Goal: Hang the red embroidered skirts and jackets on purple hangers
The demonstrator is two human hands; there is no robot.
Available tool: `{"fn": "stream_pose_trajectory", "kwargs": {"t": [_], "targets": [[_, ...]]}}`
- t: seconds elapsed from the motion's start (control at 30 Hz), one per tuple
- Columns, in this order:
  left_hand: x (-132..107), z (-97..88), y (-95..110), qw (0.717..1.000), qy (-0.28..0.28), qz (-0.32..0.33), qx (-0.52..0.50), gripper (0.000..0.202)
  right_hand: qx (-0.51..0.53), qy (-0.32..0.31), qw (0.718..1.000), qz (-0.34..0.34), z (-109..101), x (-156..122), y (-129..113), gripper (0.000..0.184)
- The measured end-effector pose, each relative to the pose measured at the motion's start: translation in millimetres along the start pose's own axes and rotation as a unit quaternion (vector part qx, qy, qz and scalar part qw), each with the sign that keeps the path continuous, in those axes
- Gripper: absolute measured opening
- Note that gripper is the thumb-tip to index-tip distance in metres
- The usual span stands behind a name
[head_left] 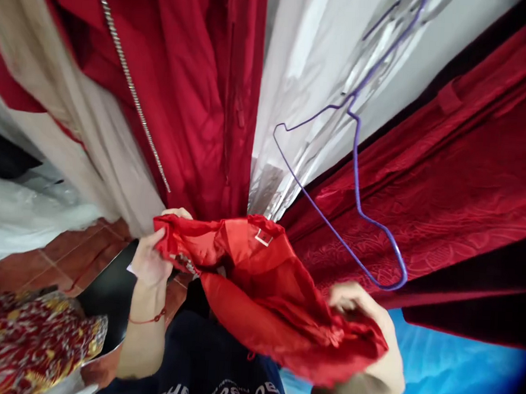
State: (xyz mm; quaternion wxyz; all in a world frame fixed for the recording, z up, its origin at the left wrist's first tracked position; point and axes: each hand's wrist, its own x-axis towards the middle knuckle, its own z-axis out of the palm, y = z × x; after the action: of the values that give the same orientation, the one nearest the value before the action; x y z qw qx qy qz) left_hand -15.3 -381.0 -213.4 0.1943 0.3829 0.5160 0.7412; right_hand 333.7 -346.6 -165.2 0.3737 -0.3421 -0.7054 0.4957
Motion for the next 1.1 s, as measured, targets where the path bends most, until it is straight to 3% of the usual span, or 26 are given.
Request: {"fn": "stream_pose_trajectory", "kwargs": {"t": [0.07,0.1,0.13,0.2,0.23,0.3,0.37,0.57,0.7,0.83,0.9,0.97,1.1], "targets": [[-11.9,-5.1,5.5,0.999,0.012,-0.017,0.031,0.059,-0.043,-0.038,0.998,0.011,5.2,10.7,4.7,0.043],[-13.0,-4.8,3.1,0.997,0.023,-0.025,0.067,0.059,-0.084,-0.018,0.996,0.02,9.9,21.4,10.6,0.041],[-11.1,-3.2,-2.3,0.991,0.046,-0.032,0.126,0.055,-0.133,0.027,0.99,0.034,15.9,34.9,18.6,0.038],[-2.0,1.6,-18.4,0.976,0.082,-0.043,0.196,0.044,-0.237,0.179,0.954,0.045,29.3,64.3,38.9,0.036],[2.9,3.9,-27.0,0.966,0.093,-0.054,0.236,0.042,-0.266,0.22,0.937,0.052,35.5,77.2,49.5,0.038],[9.6,6.3,-40.9,0.945,0.076,-0.092,0.305,0.04,-0.266,0.243,0.931,0.063,45.0,94.1,67.2,0.037],[10.8,4.6,-48.8,0.932,0.048,-0.133,0.334,0.037,-0.234,0.242,0.939,0.072,51.1,98.5,76.8,0.038],[-1.1,-22.6,-57.4,0.94,0.023,-0.209,0.27,0.018,-0.119,0.235,0.962,0.068,68.4,92.0,73.7,0.04],[-13.0,-50.4,-59.3,0.952,0.014,-0.184,0.245,0.022,0.02,0.195,0.975,0.103,82.6,96.7,69.8,0.039],[-21.3,-70.3,-56.2,0.959,0.01,-0.163,0.233,0.024,0.026,0.225,0.971,0.078,104.1,93.9,60.2,0.042],[-28.5,-68.0,-53.6,0.962,0.01,-0.157,0.224,0.022,0.006,0.26,0.964,0.05,123.8,86.3,49.7,0.041],[-41.4,-55.5,-48.6,0.966,0.005,-0.152,0.208,0.022,0.009,0.241,0.97,0.035,150.8,74.7,35.3,0.039],[-79.9,-21.9,-24.2,0.986,-0.061,-0.137,0.07,0.027,0.012,0.064,0.998,-0.006,206.6,48.2,3.1,0.028]]}}
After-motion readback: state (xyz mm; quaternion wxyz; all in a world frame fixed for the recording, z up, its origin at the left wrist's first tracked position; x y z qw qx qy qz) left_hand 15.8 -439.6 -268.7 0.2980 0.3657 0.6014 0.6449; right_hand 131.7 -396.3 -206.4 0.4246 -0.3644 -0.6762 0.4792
